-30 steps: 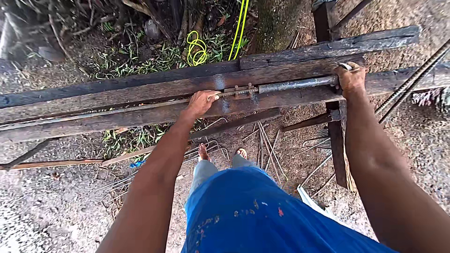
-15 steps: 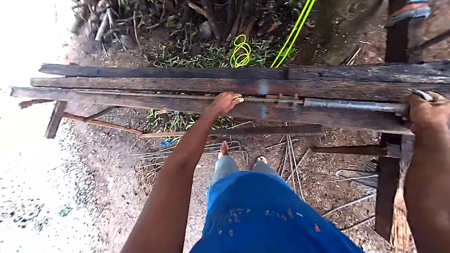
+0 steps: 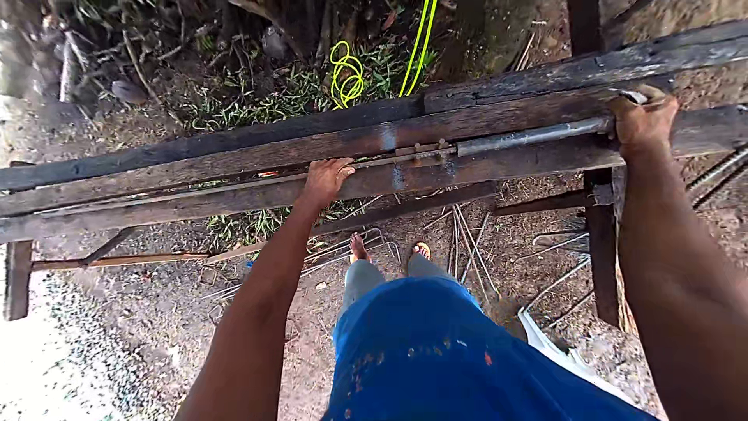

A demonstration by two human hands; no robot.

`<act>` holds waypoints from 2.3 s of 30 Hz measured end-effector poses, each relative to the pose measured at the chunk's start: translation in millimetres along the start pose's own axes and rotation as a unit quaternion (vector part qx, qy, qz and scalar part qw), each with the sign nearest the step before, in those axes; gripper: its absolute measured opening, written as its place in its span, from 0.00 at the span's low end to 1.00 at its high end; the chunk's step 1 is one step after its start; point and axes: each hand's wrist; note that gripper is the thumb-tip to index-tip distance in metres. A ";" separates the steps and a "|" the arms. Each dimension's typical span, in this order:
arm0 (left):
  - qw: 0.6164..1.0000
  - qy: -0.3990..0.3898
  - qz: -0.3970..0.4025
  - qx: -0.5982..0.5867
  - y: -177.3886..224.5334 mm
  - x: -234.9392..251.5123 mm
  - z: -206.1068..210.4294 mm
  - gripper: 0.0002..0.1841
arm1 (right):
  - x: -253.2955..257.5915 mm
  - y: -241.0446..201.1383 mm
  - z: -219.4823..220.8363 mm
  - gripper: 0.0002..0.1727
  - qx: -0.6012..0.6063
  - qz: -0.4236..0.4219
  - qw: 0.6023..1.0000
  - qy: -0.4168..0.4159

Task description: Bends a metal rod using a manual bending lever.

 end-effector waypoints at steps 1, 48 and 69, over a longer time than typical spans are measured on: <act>1.000 -0.017 -0.005 0.002 0.1 0.8 -3.0 0.26 | -1.0 0.7 -0.2 0.17 -0.003 -0.002 1.000 0.002; 0.979 -0.079 -0.179 0.056 11.8 23.5 -12.3 0.44 | 1.3 9.4 5.8 0.10 0.024 -0.055 0.996 0.073; 0.986 -0.011 -0.154 0.065 11.4 24.7 -7.6 0.43 | -23.8 14.7 14.3 0.15 0.069 -0.042 0.986 0.146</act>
Point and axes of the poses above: each hand's wrist, its own x-axis towards the middle knuckle, its own z-axis out of the palm, y = z × x, and after that the axes turned 10 degrees about -y, right-handed
